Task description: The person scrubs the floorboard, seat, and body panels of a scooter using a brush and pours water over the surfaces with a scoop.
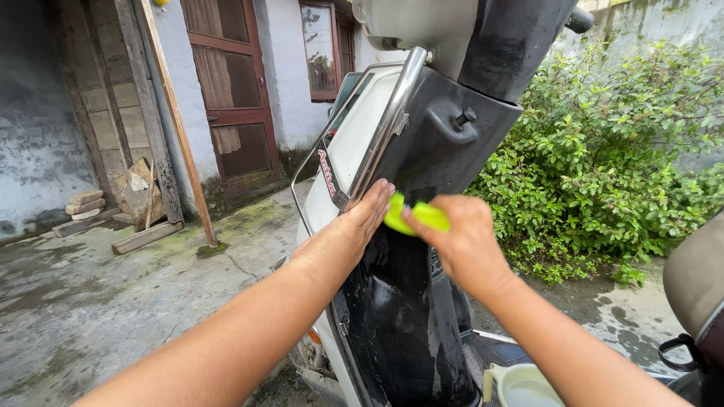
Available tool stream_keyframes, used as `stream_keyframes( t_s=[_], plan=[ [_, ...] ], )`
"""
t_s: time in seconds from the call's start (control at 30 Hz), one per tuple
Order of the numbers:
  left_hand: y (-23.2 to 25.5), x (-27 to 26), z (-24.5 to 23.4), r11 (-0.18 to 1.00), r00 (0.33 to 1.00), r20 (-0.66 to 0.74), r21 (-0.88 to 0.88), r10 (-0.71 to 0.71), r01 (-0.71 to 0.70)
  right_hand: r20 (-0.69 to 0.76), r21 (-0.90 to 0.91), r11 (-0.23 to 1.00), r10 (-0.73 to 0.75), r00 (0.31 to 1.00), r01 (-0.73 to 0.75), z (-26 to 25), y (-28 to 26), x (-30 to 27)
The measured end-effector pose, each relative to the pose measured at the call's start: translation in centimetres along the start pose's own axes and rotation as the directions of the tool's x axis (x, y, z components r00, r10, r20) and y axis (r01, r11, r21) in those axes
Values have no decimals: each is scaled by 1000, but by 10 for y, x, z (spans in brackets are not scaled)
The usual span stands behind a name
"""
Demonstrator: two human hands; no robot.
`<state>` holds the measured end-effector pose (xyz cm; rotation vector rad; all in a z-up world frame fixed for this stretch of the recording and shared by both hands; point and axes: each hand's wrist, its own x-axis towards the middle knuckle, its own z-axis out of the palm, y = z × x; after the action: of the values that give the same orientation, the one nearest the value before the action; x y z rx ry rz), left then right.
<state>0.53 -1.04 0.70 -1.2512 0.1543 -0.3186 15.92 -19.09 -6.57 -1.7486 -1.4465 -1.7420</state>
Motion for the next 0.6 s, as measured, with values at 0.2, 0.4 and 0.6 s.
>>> stream_keyframes(
  t_s=[0.2,0.4,0.6],
  plan=[
    [-1,1,1,1000,999,-26,6,-26,27,127,79,996,-39,991,29,8,-20,-30],
    [-1,0,-1,1000,1000,-6,-13,23,-24,275,188,979,-135,952,84,2,-32,-55],
    [0,0,1,1000,1000,-23,8,13,-13,67,64,997,44,997,-48,11,-12,-11]
  ],
)
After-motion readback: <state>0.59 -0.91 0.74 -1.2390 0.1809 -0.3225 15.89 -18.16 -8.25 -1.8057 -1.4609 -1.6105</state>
